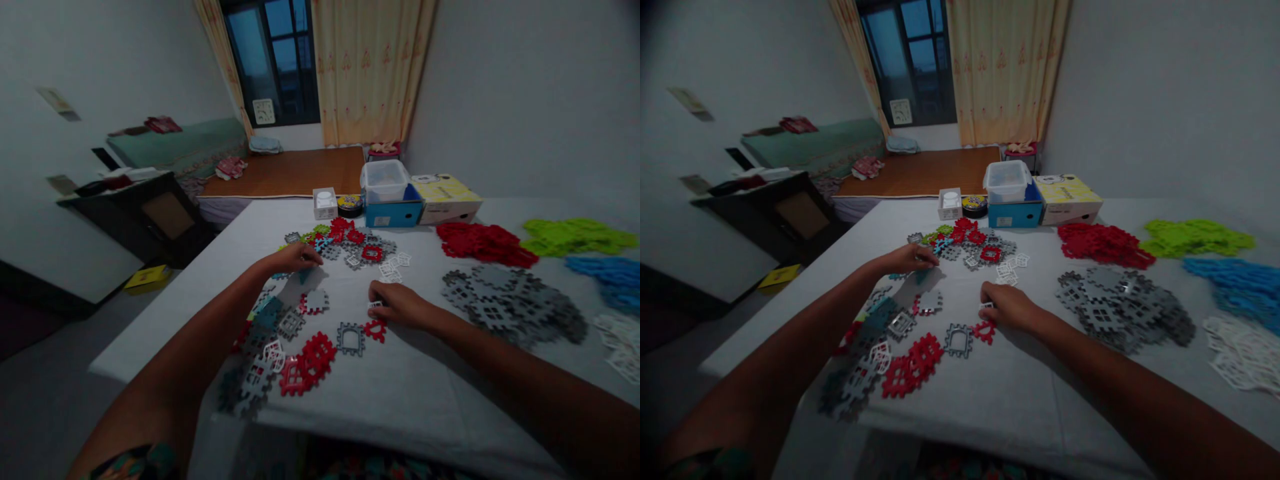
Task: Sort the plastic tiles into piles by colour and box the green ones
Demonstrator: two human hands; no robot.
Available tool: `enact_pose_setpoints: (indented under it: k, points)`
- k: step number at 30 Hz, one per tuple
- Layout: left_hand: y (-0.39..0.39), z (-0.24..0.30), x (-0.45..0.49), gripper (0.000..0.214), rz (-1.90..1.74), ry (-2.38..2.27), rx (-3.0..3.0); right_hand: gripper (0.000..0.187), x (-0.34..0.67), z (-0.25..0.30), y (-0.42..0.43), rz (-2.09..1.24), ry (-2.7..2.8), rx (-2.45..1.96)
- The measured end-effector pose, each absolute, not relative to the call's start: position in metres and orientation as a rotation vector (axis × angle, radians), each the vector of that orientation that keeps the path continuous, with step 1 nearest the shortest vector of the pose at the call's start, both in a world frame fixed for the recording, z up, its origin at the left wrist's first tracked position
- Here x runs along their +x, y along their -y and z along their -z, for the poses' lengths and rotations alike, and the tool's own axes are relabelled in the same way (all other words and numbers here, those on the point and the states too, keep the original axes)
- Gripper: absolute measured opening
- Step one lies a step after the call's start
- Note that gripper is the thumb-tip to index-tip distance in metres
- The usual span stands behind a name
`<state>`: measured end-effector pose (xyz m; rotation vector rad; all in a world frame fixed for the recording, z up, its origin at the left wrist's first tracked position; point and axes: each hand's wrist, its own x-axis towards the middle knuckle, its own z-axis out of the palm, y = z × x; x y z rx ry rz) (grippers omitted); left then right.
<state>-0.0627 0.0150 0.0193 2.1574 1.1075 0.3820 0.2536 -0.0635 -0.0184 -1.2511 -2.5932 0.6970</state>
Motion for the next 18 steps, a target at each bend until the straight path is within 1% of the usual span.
enact_pose_setpoints:
  k: [4,7,10,15,16,18]
  points:
    - [-0.001,-0.014,-0.055,0.027,-0.125,-0.862,1.959,0.019,0.255,0.024,0.067,-0.797,2.463,-1.211]
    - [0.011,-0.014,-0.045,0.03,-0.053,-0.752,1.922,0.017,0.256,0.026,0.068,-0.847,2.438,-1.138]
    - [0.023,-0.018,-0.04,0.028,0.036,-0.725,1.867,0.018,0.256,0.027,0.069,-0.842,2.434,-1.148]
    - [0.039,-0.028,-0.039,0.027,0.315,-0.744,1.742,0.017,0.26,0.023,0.065,-0.835,2.375,-1.137]
    - [0.04,-0.03,-0.038,0.026,0.324,-0.747,1.754,0.016,0.263,0.022,0.062,-0.807,2.325,-1.154]
    - [0.035,-0.032,-0.033,0.023,0.223,-0.756,1.846,0.017,0.272,0.018,0.053,-0.718,2.195,-1.216]
